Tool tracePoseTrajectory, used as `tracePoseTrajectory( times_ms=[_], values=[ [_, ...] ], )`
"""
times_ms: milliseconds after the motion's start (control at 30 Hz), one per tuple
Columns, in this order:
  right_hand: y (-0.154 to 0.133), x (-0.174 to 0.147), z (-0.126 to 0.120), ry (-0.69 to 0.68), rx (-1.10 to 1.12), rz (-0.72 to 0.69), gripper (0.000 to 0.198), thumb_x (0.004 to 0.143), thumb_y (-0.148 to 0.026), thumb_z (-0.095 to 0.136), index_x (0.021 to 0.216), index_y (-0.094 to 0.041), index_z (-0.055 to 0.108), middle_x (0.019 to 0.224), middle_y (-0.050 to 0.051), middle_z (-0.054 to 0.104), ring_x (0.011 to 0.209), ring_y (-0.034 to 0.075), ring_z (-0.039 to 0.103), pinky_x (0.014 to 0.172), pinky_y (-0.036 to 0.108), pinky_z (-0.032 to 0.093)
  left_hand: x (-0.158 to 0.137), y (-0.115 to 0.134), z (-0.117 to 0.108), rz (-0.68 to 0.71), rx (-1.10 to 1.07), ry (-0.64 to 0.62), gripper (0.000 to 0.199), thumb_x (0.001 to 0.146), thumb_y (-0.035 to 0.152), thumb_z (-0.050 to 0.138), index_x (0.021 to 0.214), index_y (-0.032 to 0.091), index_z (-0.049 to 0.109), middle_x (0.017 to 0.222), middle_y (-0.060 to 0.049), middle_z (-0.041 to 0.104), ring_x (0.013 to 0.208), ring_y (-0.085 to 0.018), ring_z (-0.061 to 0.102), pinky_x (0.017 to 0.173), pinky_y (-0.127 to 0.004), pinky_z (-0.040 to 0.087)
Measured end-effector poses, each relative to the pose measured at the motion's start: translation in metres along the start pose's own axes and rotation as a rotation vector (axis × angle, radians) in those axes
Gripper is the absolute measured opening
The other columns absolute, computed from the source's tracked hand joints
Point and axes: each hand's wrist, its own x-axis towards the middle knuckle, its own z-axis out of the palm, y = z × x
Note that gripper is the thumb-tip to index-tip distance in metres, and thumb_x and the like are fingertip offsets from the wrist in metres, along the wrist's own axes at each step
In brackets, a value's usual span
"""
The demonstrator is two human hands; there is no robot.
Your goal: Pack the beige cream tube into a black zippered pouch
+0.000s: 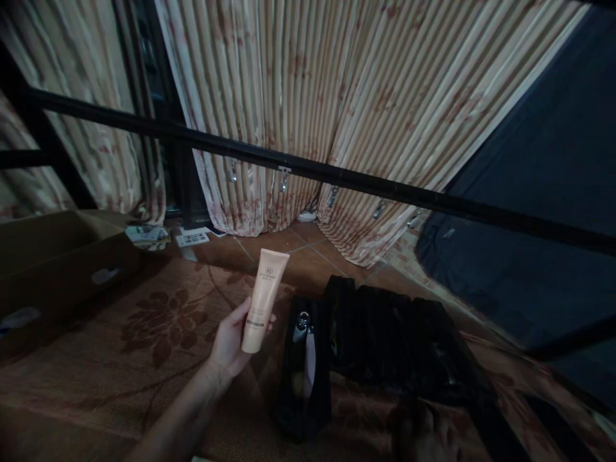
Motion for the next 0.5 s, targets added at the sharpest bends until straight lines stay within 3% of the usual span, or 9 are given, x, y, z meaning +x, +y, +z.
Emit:
tracePoseTrajectory(
  times_ms=[500],
  values=[
    [-0.0019,-0.002,0.0018,0.017,-0.041,-0.005,0.045,0.086,-0.042,0.036,0.12,-0.021,0.056,0.121,0.018,0.056,0.111,0.037,0.053,0.088,0.052,0.042,-0.0016,0.0012,0.002,-0.055,0.004,-0.043,0.04,0.095,0.034,0.038,0.097,0.005,0.066,0.066,-0.012,0.067,0.054,-0.014,0.061,0.051,-0.021,0.051]
  ],
)
